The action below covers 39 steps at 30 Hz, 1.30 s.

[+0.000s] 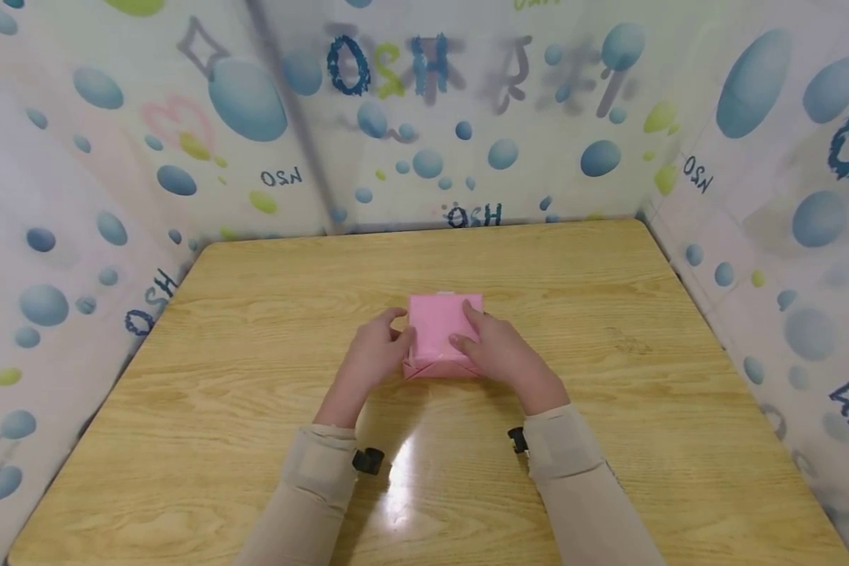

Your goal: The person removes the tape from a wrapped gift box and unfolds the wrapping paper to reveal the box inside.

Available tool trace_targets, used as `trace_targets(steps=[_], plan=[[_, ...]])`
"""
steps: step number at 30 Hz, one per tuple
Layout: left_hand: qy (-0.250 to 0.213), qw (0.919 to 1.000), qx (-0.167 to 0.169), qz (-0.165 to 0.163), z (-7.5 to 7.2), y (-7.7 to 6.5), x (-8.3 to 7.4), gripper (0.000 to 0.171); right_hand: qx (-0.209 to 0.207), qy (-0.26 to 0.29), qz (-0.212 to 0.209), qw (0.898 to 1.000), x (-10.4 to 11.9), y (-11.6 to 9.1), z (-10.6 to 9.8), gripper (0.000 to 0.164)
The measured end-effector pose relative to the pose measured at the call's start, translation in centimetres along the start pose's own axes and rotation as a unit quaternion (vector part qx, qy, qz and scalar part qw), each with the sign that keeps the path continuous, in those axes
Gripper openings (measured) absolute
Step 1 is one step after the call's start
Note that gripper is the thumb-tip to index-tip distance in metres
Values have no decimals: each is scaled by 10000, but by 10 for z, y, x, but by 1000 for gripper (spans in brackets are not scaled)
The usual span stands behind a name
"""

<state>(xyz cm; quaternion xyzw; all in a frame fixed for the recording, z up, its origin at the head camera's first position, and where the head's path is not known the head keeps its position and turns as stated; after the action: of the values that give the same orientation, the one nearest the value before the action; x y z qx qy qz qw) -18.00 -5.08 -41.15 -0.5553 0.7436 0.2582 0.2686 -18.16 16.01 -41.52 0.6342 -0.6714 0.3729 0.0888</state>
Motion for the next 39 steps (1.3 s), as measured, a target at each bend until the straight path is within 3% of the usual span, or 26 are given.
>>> trace_targets(steps=[3, 7, 15, 30, 39], plan=[[176, 9998, 102, -30, 3, 2, -6, 52, 19, -5, 0, 10000, 0, 0, 0, 74], [383, 9992, 58, 24, 9, 5, -12, 39, 64, -6, 27, 10000, 0, -1, 1, 74], [252, 9990, -293, -208, 14, 8, -15, 23, 31, -19, 16, 10000, 2, -4, 2, 72], [451, 9967, -665, -63, 17, 11, -20, 20, -31, -7, 62, 10000, 0, -2, -1, 74], [321, 9974, -641, 8, 16, 11, -16, 19, -23, 26, 20, 10000, 1, -3, -1, 74]])
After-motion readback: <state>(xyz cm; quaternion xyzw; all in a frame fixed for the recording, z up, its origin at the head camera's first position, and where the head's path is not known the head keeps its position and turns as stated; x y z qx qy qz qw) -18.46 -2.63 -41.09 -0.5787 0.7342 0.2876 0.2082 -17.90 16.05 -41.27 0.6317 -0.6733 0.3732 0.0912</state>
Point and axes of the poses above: each hand's wrist, its own y-axis towards the middle knuckle, its own z-axis out of the palm, x = y × z, the point moved 1 cm from there along y, towards the middle knuckle, and after that the axes turned 14 degrees about z, right-handed, at the moved point
